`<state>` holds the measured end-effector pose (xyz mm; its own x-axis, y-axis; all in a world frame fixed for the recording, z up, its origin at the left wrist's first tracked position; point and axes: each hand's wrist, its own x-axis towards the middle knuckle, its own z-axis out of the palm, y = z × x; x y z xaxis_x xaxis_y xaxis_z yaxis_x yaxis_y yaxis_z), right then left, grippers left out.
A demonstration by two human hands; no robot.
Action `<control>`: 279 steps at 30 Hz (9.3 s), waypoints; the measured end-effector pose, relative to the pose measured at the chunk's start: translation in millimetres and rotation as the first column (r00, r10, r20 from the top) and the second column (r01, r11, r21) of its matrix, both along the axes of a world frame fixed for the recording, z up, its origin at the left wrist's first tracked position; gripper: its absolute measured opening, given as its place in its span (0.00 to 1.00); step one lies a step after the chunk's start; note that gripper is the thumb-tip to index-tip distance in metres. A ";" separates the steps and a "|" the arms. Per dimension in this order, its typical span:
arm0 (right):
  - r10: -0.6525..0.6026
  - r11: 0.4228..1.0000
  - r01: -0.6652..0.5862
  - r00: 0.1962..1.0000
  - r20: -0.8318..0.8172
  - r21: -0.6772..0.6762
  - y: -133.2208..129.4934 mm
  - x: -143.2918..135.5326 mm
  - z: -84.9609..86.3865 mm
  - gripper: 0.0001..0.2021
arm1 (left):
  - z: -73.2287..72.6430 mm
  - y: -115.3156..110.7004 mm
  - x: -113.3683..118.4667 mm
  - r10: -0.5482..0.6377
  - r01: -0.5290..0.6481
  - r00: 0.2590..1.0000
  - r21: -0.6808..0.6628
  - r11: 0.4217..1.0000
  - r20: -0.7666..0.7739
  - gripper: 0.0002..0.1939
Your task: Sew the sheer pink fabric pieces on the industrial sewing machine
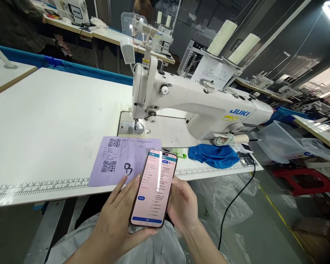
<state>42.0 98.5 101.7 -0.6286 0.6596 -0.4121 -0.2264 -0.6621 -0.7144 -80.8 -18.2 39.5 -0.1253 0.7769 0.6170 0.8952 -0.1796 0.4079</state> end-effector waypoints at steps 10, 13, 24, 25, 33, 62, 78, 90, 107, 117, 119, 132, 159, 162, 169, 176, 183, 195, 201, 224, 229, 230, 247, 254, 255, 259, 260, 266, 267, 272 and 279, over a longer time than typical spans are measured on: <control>0.146 0.983 -0.144 0.989 -0.007 0.110 3.7 10.1 -5.9 0.21 | 5.5 -2.1 2.0 -0.020 0.022 0.996 -0.023 0.999 0.084 0.49; 0.149 0.982 -0.149 0.989 0.010 0.119 3.3 11.3 -5.1 0.20 | 6.3 -1.7 2.4 -0.022 0.025 0.996 -0.032 0.999 0.085 0.51; 0.162 0.974 -0.168 0.986 0.050 0.154 5.2 11.1 -11.2 0.20 | 9.0 -1.2 3.0 -0.031 0.034 0.995 -0.023 0.999 0.094 0.50; 0.167 0.973 -0.171 0.985 0.037 0.158 5.3 11.6 -10.7 0.21 | 9.4 -1.0 3.1 -0.034 0.037 0.995 -0.029 0.999 0.095 0.50; 0.200 0.966 -0.206 0.978 0.050 0.156 7.2 13.4 -9.6 0.22 | 8.4 -0.2 3.4 -0.031 0.033 0.996 -0.022 0.999 0.086 0.51; 0.186 0.979 -0.182 0.982 -0.030 0.096 11.6 1.3 -2.7 0.22 | 13.4 -12.9 8.9 0.001 0.250 0.733 -0.271 0.929 0.680 0.42; 0.182 0.975 -0.179 0.983 -0.010 0.129 11.0 1.7 -2.7 0.19 | 15.5 -13.8 8.2 -0.036 0.276 0.747 -0.262 0.925 0.664 0.44; 0.112 0.966 -0.136 0.987 0.119 0.219 4.3 -1.9 -16.2 0.17 | 14.6 -15.0 11.0 -0.049 0.254 0.790 -0.254 0.933 0.611 0.43; 0.204 0.969 -0.221 0.968 0.143 0.110 -6.9 2.3 -4.9 0.20 | 45.2 26.2 -20.8 0.094 0.220 0.431 -0.206 0.954 0.897 0.23; 0.208 0.968 -0.218 0.974 0.091 0.126 -7.0 1.7 -14.1 0.21 | 49.4 33.0 -15.9 0.118 0.214 0.403 -0.219 0.952 0.907 0.17; 0.207 0.969 -0.217 0.974 0.087 0.121 -6.3 1.8 -12.8 0.21 | 48.7 31.6 -17.5 0.095 0.229 0.401 -0.200 0.953 0.911 0.19; 0.112 0.983 -0.131 0.983 0.148 0.129 5.3 0.7 -4.4 0.15 | 35.3 -16.8 -20.0 0.158 0.188 0.679 -0.378 0.906 0.717 0.29; 0.106 0.977 -0.132 0.982 0.156 0.168 11.8 -3.6 -2.7 0.14 | 30.8 -12.8 -4.1 0.123 0.541 0.209 -0.219 0.812 0.970 0.28; 0.116 0.979 -0.139 0.981 0.155 0.151 12.2 -2.7 -4.4 0.17 | 30.1 -12.6 -4.2 0.135 0.546 0.203 -0.227 0.806 0.970 0.27; 0.030 0.998 -0.035 0.996 0.083 0.058 10.2 -5.9 -3.2 0.19 | 30.5 -13.7 -4.4 0.171 0.563 0.190 -0.250 0.787 0.967 0.27; 0.056 0.997 -0.060 0.995 0.088 0.041 9.5 -6.4 -2.2 0.21 | 31.8 -11.5 -3.7 0.153 0.556 0.175 -0.226 0.800 0.973 0.26; 0.070 0.996 -0.075 0.993 0.092 0.057 9.7 -5.1 -3.1 0.21 | 32.5 -11.9 -3.2 0.159 0.557 0.152 -0.217 0.802 0.976 0.26; 0.075 0.994 -0.082 0.993 0.088 0.075 9.5 -4.9 -5.8 0.19 | 29.2 -10.1 -1.0 0.201 0.538 0.088 -0.216 0.815 0.976 0.25; 0.069 0.994 -0.077 0.993 0.093 0.079 9.8 -5.4 -4.8 0.19 | 29.6 -8.7 -0.1 0.187 0.523 0.112 -0.218 0.824 0.976 0.27; 0.010 0.999 -0.013 0.997 0.077 0.035 8.2 -6.9 -4.6 0.17 | 25.7 -6.1 9.2 0.239 0.423 0.279 -0.342 0.839 0.930 0.31; -0.022 1.000 0.021 0.999 0.049 0.019 7.5 -7.3 -4.5 0.19 | 24.8 -8.9 13.8 0.236 0.339 0.323 -0.345 0.875 0.917 0.42; -0.026 1.000 0.025 0.999 0.033 0.015 6.8 -7.4 -3.5 0.20 | 23.6 -9.6 15.4 0.245 0.291 0.369 -0.362 0.886 0.897 0.46; 0.004 0.997 0.016 0.965 -0.263 0.076 -9.4 3.2 -15.8 0.19 | 35.9 1.4 22.0 0.218 0.057 0.593 -0.310 0.949 0.775 0.47; -0.032 0.995 0.058 0.951 -0.308 0.076 -8.3 6.8 -13.8 0.19 | 37.0 1.2 22.0 0.225 0.069 0.651 -0.351 0.934 0.725 0.46; -0.027 0.995 0.056 0.946 -0.322 0.082 -7.9 7.4 -13.6 0.20 | 38.1 1.5 21.8 0.227 0.064 0.663 -0.356 0.932 0.714 0.46; -0.010 0.989 0.060 0.940 -0.342 0.136 -3.8 11.9 -14.4 0.18 | 49.1 6.4 16.7 0.252 0.052 0.694 -0.397 0.916 0.674 0.44; 0.001 0.987 0.052 0.944 -0.329 0.150 -1.7 14.3 -14.7 0.17 | 53.1 8.7 14.1 0.262 0.054 0.706 -0.418 0.907 0.658 0.43; 0.184 0.965 -0.159 0.978 -0.103 0.210 15.9 42.3 -15.9 0.17 | 66.6 28.8 -8.1 0.188 0.092 0.859 -0.505 0.858 0.477 0.42; 0.236 0.950 -0.216 0.970 -0.064 0.226 19.1 49.0 -15.6 0.18 | 66.2 33.4 -11.9 0.165 0.103 0.877 -0.512 0.853 0.451 0.43; 0.389 0.807 -0.458 0.887 0.248 0.373 46.5 92.2 -5.2 0.17 | 66.9 61.9 -25.8 0.092 0.217 0.892 -0.598 0.771 0.443 0.43; -0.628 0.198 -0.599 0.531 0.569 0.776 122.3 121.6 5.1 0.11 | 89.4 89.2 -30.3 0.074 0.142 0.946 -0.608 0.782 0.316 0.46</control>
<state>163.6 220.8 106.9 -0.4815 0.8352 0.2656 0.7049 0.5492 -0.4489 -111.0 71.1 129.0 -0.1885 0.9801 -0.0618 0.7025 0.1785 0.6890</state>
